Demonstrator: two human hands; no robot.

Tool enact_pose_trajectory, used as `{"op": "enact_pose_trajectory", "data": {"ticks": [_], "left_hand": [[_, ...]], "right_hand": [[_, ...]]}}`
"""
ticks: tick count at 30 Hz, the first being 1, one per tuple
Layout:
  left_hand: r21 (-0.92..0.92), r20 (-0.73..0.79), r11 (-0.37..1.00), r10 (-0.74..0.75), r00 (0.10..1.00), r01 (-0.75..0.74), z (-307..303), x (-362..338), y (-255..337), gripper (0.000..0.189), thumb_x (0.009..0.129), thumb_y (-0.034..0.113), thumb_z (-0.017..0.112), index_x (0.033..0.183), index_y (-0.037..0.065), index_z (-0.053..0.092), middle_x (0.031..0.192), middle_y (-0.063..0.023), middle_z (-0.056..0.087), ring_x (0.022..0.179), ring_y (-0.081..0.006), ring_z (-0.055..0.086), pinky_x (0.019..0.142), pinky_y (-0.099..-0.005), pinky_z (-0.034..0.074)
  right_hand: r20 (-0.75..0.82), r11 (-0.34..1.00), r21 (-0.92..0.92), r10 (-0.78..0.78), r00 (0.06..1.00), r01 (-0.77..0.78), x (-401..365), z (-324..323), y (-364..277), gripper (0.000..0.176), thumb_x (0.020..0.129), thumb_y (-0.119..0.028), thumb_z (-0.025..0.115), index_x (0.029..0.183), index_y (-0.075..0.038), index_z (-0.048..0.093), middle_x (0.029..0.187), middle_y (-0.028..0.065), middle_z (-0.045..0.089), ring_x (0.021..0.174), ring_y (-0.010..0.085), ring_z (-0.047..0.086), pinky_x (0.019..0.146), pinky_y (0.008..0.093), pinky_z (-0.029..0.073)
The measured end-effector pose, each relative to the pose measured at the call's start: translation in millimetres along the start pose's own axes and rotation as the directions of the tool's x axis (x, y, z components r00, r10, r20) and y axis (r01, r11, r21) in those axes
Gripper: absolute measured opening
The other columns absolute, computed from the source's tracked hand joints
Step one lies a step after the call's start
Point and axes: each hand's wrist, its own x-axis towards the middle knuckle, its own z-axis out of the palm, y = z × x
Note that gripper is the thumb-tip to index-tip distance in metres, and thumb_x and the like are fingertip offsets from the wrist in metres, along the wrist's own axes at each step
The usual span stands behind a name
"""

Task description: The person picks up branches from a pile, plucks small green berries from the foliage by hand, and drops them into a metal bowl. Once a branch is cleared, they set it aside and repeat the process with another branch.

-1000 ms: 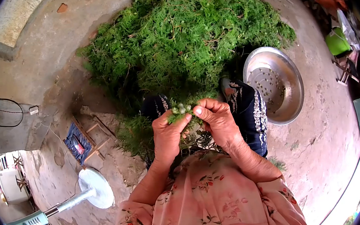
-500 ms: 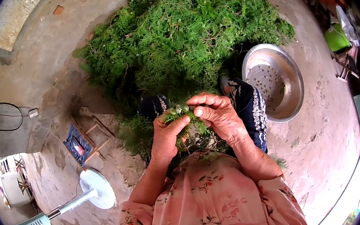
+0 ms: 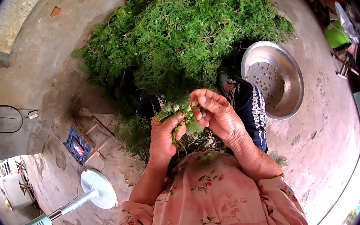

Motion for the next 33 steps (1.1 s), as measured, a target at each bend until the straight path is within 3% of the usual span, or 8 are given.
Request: {"op": "enact_pose_trajectory", "data": {"ticks": [9,14,17,19,21,25,28,33], "left_hand": [[0.049,-0.082,0.996,-0.066,0.994,0.070,4,0,2,0.009,0.080,0.005,0.061,0.087,0.000,0.062,0.071,-0.0030,0.059,0.046,-0.0062,0.045,0.037,-0.0197,0.033],[0.051,-0.090,0.995,-0.084,0.992,0.089,9,-1,6,0.010,0.079,0.005,0.061,0.088,0.000,0.062,0.072,-0.0039,0.060,0.049,-0.0074,0.048,0.038,-0.0200,0.034],[0.004,-0.089,0.999,-0.053,0.995,0.054,7,-2,5,0.010,0.079,0.005,0.060,0.087,0.000,0.062,0.073,-0.0047,0.060,0.051,-0.0093,0.050,0.040,-0.0208,0.036],[-0.034,-0.050,0.999,-0.022,0.999,0.020,0,0,2,0.010,0.079,0.006,0.059,0.087,0.000,0.062,0.073,-0.0052,0.061,0.052,-0.0104,0.051,0.041,-0.0213,0.037],[-0.102,-0.016,0.992,-0.071,0.997,0.069,-11,2,-1,0.012,0.080,0.009,0.057,0.087,0.000,0.062,0.075,-0.0053,0.061,0.053,-0.0119,0.052,0.047,-0.0226,0.041],[0.015,-0.188,0.999,-0.041,0.981,0.045,3,3,0,0.014,0.080,0.010,0.057,0.089,0.000,0.062,0.079,-0.0054,0.062,0.060,-0.0122,0.055,0.050,-0.0243,0.043],[-0.046,-0.074,0.996,-0.077,0.994,0.074,-3,3,-1,0.014,0.079,0.009,0.058,0.090,0.000,0.062,0.081,-0.0054,0.063,0.062,-0.0123,0.056,0.051,-0.0243,0.043],[-0.014,-0.107,0.994,-0.112,0.988,0.111,1,3,2,0.016,0.078,0.009,0.060,0.092,0.000,0.061,0.076,-0.0047,0.062,0.058,-0.0120,0.054,0.050,-0.0240,0.042]], "right_hand": [[0.003,0.978,-0.187,0.098,0.995,-0.096,-1,-4,2,0.021,0.080,-0.013,0.066,0.097,-0.003,0.061,0.074,-0.0015,0.059,0.057,0.0035,0.051,0.044,0.0162,0.038],[-0.018,0.986,-0.142,0.086,0.996,-0.088,-3,2,-2,0.014,0.080,-0.008,0.064,0.093,-0.002,0.061,0.075,-0.0001,0.059,0.055,0.0042,0.051,0.042,0.0162,0.036],[-0.042,0.989,0.005,0.149,0.988,-0.149,-3,2,-4,0.014,0.082,-0.004,0.060,0.095,-0.002,0.060,0.075,0.0014,0.060,0.057,0.0061,0.053,0.044,0.0177,0.038],[0.006,0.973,0.228,0.025,1.000,-0.026,3,-5,2,0.019,0.082,-0.003,0.056,0.101,-0.001,0.059,0.077,0.0030,0.060,0.059,0.0082,0.054,0.047,0.0198,0.040],[-0.031,0.979,0.201,0.042,0.999,-0.035,1,-4,4,0.022,0.083,-0.003,0.056,0.104,-0.002,0.058,0.082,0.0041,0.060,0.059,0.0093,0.053,0.049,0.0211,0.041],[0.023,0.996,0.020,0.084,0.996,-0.085,-3,1,13,0.025,0.080,-0.005,0.063,0.105,-0.003,0.058,0.085,0.0027,0.058,0.058,0.0070,0.050,0.047,0.0188,0.040],[0.075,0.994,-0.109,0.015,0.997,-0.007,-1,1,15,0.030,0.078,-0.006,0.065,0.107,-0.004,0.058,0.082,-0.0006,0.056,0.062,0.0077,0.053,0.050,0.0190,0.045],[0.064,0.981,-0.195,0.006,0.998,0.006,-3,7,11,0.027,0.078,-0.005,0.065,0.104,-0.003,0.059,0.080,0.0015,0.059,0.058,0.0086,0.054,0.049,0.0194,0.047]]}}
